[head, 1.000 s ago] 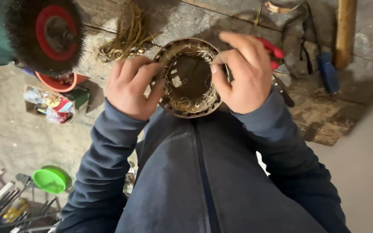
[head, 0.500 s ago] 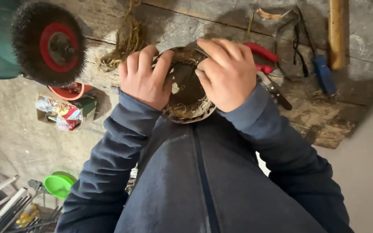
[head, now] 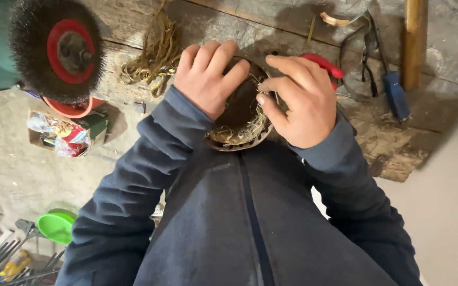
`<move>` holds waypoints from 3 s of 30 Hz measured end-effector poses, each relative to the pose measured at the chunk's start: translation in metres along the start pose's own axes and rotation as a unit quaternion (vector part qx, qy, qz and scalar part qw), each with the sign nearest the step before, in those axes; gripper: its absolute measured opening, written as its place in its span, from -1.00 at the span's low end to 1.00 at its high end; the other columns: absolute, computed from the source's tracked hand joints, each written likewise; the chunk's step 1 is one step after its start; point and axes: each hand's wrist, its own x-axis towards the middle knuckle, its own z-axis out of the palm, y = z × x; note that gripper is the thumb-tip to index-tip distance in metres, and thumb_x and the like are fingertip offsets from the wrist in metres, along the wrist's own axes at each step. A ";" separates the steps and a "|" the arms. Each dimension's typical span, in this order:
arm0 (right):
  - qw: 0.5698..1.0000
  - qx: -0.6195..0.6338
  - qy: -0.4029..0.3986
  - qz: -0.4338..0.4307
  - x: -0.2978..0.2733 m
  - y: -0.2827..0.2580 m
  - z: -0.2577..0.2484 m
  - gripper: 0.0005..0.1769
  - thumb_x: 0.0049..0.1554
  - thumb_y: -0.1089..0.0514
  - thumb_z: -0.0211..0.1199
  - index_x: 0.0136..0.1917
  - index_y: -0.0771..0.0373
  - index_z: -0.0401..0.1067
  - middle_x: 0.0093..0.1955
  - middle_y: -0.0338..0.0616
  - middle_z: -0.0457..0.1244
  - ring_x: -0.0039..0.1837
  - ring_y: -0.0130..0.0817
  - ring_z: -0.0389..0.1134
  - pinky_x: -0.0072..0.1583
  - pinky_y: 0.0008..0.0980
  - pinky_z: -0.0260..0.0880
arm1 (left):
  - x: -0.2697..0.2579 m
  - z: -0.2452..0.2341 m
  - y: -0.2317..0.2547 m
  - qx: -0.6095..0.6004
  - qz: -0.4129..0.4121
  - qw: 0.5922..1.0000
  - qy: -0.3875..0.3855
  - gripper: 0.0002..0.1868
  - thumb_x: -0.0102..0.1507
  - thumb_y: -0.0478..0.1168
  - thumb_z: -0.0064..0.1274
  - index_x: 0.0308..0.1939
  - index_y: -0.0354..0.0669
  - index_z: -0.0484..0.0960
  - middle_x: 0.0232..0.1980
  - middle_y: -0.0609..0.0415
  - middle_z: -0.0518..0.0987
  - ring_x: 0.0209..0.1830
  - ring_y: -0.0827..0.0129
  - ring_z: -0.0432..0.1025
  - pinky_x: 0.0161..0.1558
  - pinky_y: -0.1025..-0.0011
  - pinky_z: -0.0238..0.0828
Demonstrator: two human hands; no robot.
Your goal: The person removes old copper windings from a motor stator using pliers and a screwdriver. They pull out the wires by hand and use the screwdriver to pry out remaining pieces from the slots. The removed copper wires are placed on the workbench.
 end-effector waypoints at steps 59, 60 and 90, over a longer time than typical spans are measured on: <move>0.998 -0.028 0.034 -0.046 0.026 0.003 0.025 -0.87 0.22 0.24 0.43 0.04 0.23 0.53 0.15 -0.17 0.36 0.16 -0.18 0.40 0.16 -0.23 0.40 | -0.033 -0.033 -0.007 -0.103 -0.138 0.984 0.052 -0.87 0.32 -0.25 0.24 -0.10 -0.06 0.61 -0.01 0.13 0.63 -0.13 0.20 0.53 -0.07 0.28 0.43; 0.999 0.002 0.046 -0.027 0.020 0.008 0.023 -0.88 0.25 0.24 0.43 0.05 0.23 0.55 0.16 -0.15 0.37 0.15 -0.19 0.41 0.18 -0.26 0.43 | -0.035 -0.037 -0.008 -0.139 -0.151 0.977 0.060 -0.88 0.33 -0.25 0.23 -0.10 -0.07 0.60 -0.03 0.12 0.64 -0.10 0.17 0.54 -0.02 0.28 0.43; 0.734 0.600 0.035 0.316 -0.104 0.075 -0.001 -0.31 -0.03 0.19 0.39 0.35 0.31 0.28 0.02 -0.04 0.28 0.03 -0.22 0.36 0.08 -0.23 0.38 | -0.039 -0.051 0.021 -0.641 0.018 0.762 -0.094 -0.72 0.47 -0.10 0.02 -0.25 -0.17 0.62 -0.35 0.03 0.55 -0.37 0.13 0.40 -0.28 0.22 0.32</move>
